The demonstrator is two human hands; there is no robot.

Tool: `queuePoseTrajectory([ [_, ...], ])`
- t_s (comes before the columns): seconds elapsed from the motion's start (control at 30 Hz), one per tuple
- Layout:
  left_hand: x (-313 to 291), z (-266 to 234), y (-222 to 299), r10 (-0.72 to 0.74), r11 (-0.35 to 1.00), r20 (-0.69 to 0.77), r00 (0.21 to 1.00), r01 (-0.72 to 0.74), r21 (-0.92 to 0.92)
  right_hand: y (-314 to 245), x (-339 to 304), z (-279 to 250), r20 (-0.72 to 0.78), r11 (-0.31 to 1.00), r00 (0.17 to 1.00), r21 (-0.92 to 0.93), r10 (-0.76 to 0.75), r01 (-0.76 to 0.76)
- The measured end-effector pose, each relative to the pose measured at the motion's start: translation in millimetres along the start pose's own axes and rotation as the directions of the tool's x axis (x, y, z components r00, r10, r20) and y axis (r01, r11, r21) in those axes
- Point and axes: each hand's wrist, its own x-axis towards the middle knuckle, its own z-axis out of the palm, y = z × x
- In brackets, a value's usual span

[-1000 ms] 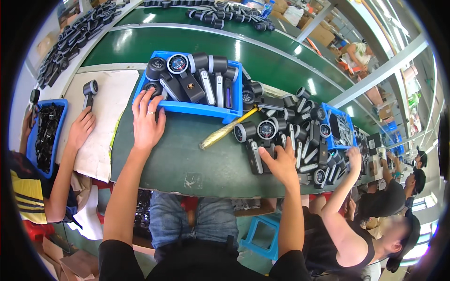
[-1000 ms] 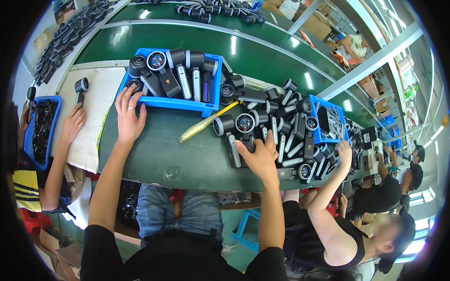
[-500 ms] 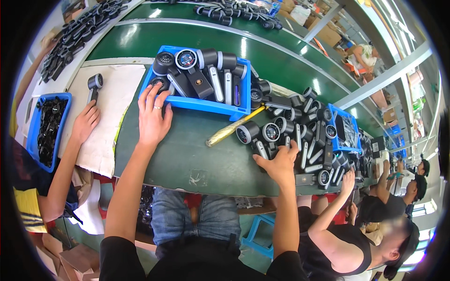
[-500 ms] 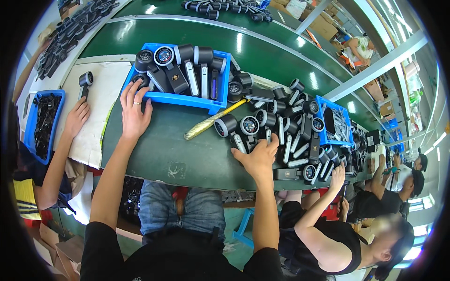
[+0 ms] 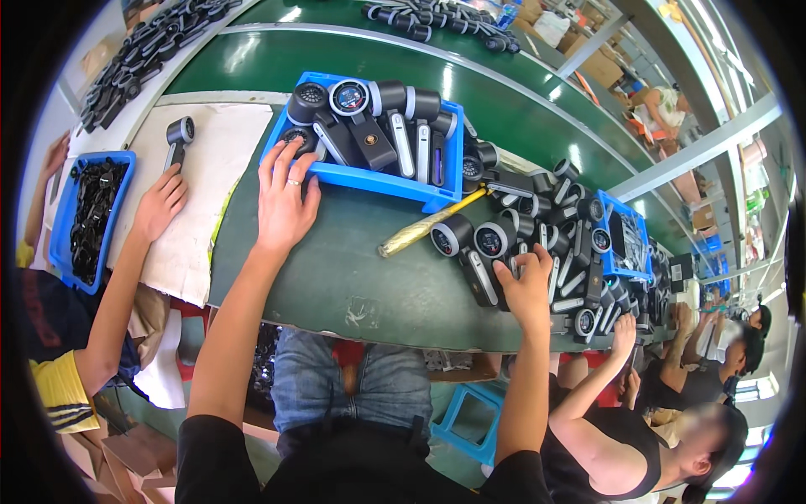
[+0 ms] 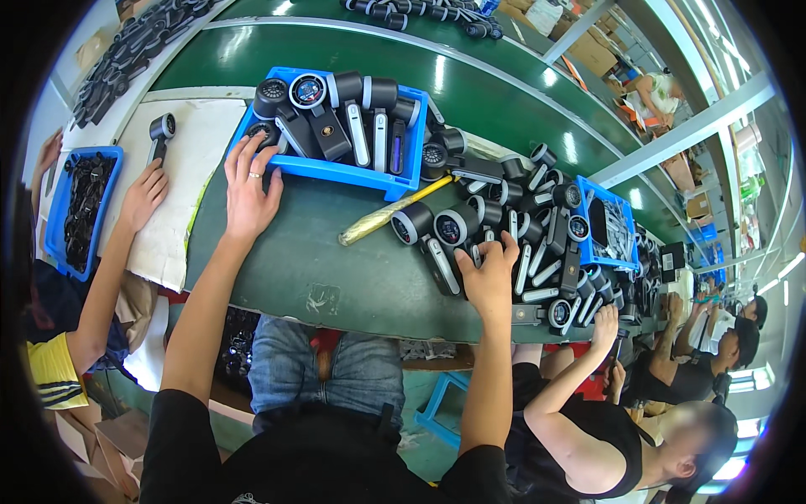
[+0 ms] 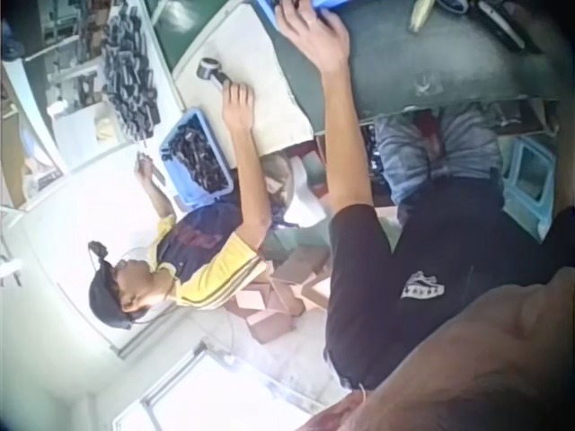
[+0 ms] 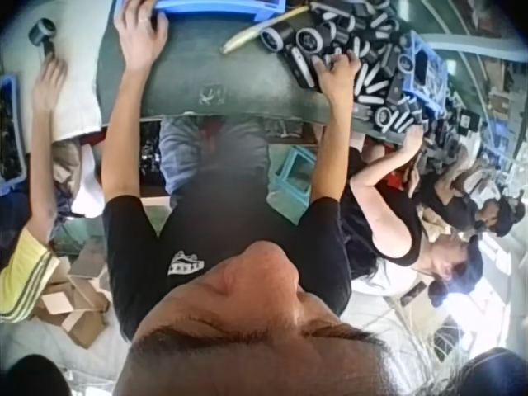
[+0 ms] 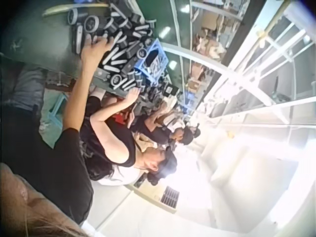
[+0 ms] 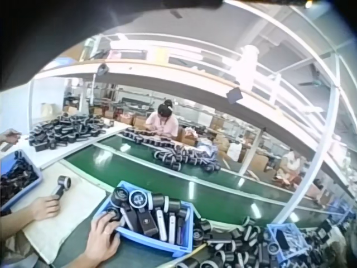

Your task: The person places handheld electronic devices into a plastic tray, attaches plastic strip covers onto the device handles by hand, and taps them into place using a small mallet.

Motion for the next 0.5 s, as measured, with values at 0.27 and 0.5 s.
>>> queuePoseTrajectory([
  [0.27, -1.8, 0.4, -3.4, -0.002, 1.000, -0.002, 1.000, 0.002, 0.002, -33.0, 13.3, 21.4, -0.177, 0.988, 0.982, -0.132, 0.060, -0.084],
  [0.5, 0.1, -0.1, -0.7, 0.011, 1.000, -0.019, 1.000, -0.011, -0.002, -32.2, -10.2, 13.4, 0.117, 0.970, 0.967, -0.119, 0.225, -0.212],
])
